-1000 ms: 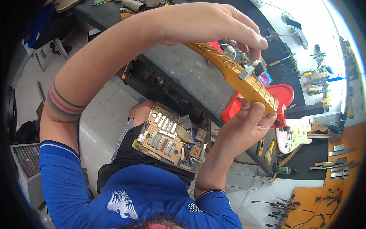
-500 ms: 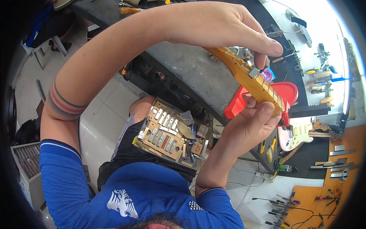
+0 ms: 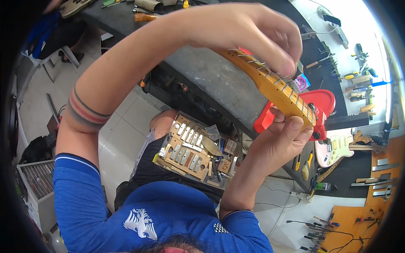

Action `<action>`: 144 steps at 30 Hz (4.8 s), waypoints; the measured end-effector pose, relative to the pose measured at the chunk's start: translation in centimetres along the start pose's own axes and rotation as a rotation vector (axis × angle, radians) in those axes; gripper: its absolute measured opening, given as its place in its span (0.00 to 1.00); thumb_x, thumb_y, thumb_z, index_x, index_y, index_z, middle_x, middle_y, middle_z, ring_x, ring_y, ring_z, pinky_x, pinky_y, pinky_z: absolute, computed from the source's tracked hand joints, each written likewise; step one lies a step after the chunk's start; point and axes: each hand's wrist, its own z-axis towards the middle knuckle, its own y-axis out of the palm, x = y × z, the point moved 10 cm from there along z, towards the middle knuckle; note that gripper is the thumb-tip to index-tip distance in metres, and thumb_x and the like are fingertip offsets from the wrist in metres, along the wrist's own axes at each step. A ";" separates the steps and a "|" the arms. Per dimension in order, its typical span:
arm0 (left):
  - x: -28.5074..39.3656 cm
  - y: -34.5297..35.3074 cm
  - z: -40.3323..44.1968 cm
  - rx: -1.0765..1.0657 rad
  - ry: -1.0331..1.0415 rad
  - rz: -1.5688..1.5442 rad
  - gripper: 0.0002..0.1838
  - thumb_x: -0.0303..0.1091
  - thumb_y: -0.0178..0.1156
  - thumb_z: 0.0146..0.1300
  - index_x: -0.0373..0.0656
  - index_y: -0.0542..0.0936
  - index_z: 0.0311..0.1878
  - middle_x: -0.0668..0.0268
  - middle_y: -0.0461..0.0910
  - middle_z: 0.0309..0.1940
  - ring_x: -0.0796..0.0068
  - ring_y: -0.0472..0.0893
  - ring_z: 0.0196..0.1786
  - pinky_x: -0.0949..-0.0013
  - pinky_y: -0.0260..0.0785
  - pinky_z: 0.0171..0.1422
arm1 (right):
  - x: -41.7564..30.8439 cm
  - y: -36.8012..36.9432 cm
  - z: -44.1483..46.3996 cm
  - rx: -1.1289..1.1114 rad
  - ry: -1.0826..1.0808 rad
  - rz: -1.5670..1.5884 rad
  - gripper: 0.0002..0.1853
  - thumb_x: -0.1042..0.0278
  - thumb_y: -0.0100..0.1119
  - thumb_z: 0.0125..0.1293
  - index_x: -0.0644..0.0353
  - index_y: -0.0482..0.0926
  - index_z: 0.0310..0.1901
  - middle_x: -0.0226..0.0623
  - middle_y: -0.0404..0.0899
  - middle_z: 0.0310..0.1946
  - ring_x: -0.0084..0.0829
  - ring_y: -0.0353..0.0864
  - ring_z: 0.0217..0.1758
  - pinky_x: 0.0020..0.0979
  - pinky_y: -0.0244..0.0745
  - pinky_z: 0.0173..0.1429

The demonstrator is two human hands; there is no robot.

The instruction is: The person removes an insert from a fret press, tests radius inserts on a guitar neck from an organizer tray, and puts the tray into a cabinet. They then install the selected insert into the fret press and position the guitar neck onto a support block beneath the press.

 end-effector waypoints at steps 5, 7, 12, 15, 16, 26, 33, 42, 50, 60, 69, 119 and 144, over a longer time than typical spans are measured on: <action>-2.5 -4.5 -2.3 -0.013 -0.155 -0.341 0.21 0.46 0.74 0.73 0.38 0.84 0.55 0.63 0.88 0.48 0.74 0.84 0.51 0.70 0.74 0.62 | 0.5 -0.8 -0.3 0.020 0.008 -0.014 0.24 0.55 0.71 0.79 0.64 0.73 0.62 0.42 0.86 0.55 0.33 0.90 0.58 0.40 0.85 0.65; -4.0 -4.5 -3.4 -0.034 -0.286 -0.364 0.19 0.40 0.77 0.70 0.40 0.82 0.56 0.65 0.88 0.49 0.77 0.84 0.53 0.72 0.74 0.63 | 0.5 -0.8 -0.3 0.003 0.009 -0.004 0.25 0.55 0.71 0.79 0.64 0.73 0.62 0.42 0.87 0.56 0.33 0.89 0.59 0.40 0.85 0.67; -6.1 -5.6 -4.9 0.026 -0.232 0.027 0.23 0.50 0.77 0.63 0.42 0.86 0.50 0.68 0.87 0.44 0.78 0.84 0.49 0.71 0.74 0.59 | 0.8 -1.3 -0.3 0.003 0.023 0.004 0.26 0.55 0.72 0.78 0.64 0.73 0.63 0.43 0.87 0.56 0.34 0.89 0.61 0.40 0.83 0.70; -6.3 -5.2 -5.0 0.003 -0.232 0.036 0.23 0.49 0.78 0.63 0.41 0.87 0.51 0.66 0.88 0.45 0.77 0.85 0.49 0.72 0.75 0.61 | 0.9 -1.4 -0.1 0.023 0.026 0.009 0.26 0.55 0.73 0.78 0.64 0.73 0.63 0.42 0.86 0.57 0.34 0.89 0.61 0.41 0.83 0.71; -6.3 -4.9 -4.9 -0.008 -0.254 0.008 0.23 0.48 0.78 0.61 0.41 0.87 0.51 0.66 0.88 0.47 0.76 0.85 0.52 0.72 0.74 0.65 | 0.9 -1.4 -0.1 0.027 0.029 0.007 0.26 0.55 0.73 0.78 0.64 0.73 0.63 0.42 0.87 0.57 0.34 0.89 0.62 0.41 0.83 0.71; -7.3 -4.7 -4.6 -0.050 -0.271 -0.011 0.23 0.44 0.80 0.61 0.40 0.87 0.53 0.65 0.87 0.50 0.75 0.85 0.56 0.69 0.75 0.69 | 1.3 -2.2 0.4 0.049 -0.016 -0.027 0.25 0.51 0.64 0.83 0.66 0.78 0.65 0.45 0.89 0.56 0.35 0.91 0.58 0.39 0.89 0.64; -7.3 -4.7 -4.5 -0.075 -0.282 -0.044 0.20 0.43 0.79 0.62 0.40 0.88 0.50 0.65 0.87 0.48 0.76 0.85 0.54 0.68 0.77 0.65 | 1.5 -2.1 0.5 0.026 -0.018 -0.010 0.26 0.50 0.64 0.83 0.67 0.79 0.66 0.45 0.89 0.58 0.36 0.91 0.59 0.40 0.89 0.65; -7.0 -4.7 -4.0 -0.108 -0.280 0.042 0.18 0.47 0.74 0.69 0.40 0.89 0.48 0.66 0.87 0.46 0.78 0.85 0.51 0.72 0.76 0.61 | 1.8 -2.6 0.5 0.049 -0.001 -0.014 0.26 0.50 0.65 0.82 0.68 0.80 0.64 0.46 0.89 0.58 0.36 0.91 0.60 0.40 0.89 0.66; -7.2 -4.7 -2.9 -0.054 -0.219 0.177 0.38 0.72 0.57 0.76 0.42 0.92 0.55 0.64 0.89 0.47 0.73 0.85 0.53 0.64 0.76 0.63 | 1.3 -2.2 0.4 0.008 -0.007 -0.042 0.28 0.48 0.66 0.81 0.69 0.81 0.64 0.46 0.89 0.58 0.37 0.91 0.62 0.39 0.89 0.66; -6.1 -4.1 -1.9 -0.207 -0.254 -0.016 0.41 0.77 0.58 0.74 0.40 0.89 0.53 0.63 0.89 0.49 0.70 0.84 0.56 0.63 0.74 0.65 | 1.1 -2.1 0.3 -0.002 -0.010 -0.061 0.27 0.48 0.65 0.82 0.65 0.82 0.65 0.43 0.88 0.61 0.37 0.89 0.63 0.39 0.87 0.65; -7.1 -4.2 -2.1 -0.090 -0.229 0.149 0.45 0.84 0.57 0.68 0.45 0.90 0.50 0.63 0.89 0.48 0.71 0.85 0.54 0.63 0.75 0.67 | 0.9 -1.9 0.4 0.006 -0.009 -0.074 0.27 0.47 0.65 0.82 0.65 0.82 0.65 0.42 0.88 0.62 0.37 0.89 0.63 0.39 0.86 0.64; -7.2 -6.4 -5.0 -0.036 -0.300 0.081 0.34 0.71 0.59 0.76 0.45 0.89 0.46 0.66 0.88 0.46 0.76 0.83 0.50 0.69 0.72 0.58 | 0.3 -1.8 0.8 0.017 -0.054 -0.116 0.31 0.44 0.63 0.82 0.67 0.79 0.67 0.44 0.87 0.61 0.36 0.88 0.63 0.38 0.85 0.64; -7.6 -5.9 -4.2 -0.130 -0.302 0.109 0.47 0.86 0.56 0.66 0.45 0.90 0.51 0.61 0.90 0.44 0.68 0.86 0.51 0.62 0.75 0.60 | 0.9 -2.7 0.6 -0.002 -0.036 -0.098 0.25 0.47 0.64 0.82 0.65 0.84 0.61 0.44 0.88 0.60 0.38 0.90 0.62 0.40 0.89 0.63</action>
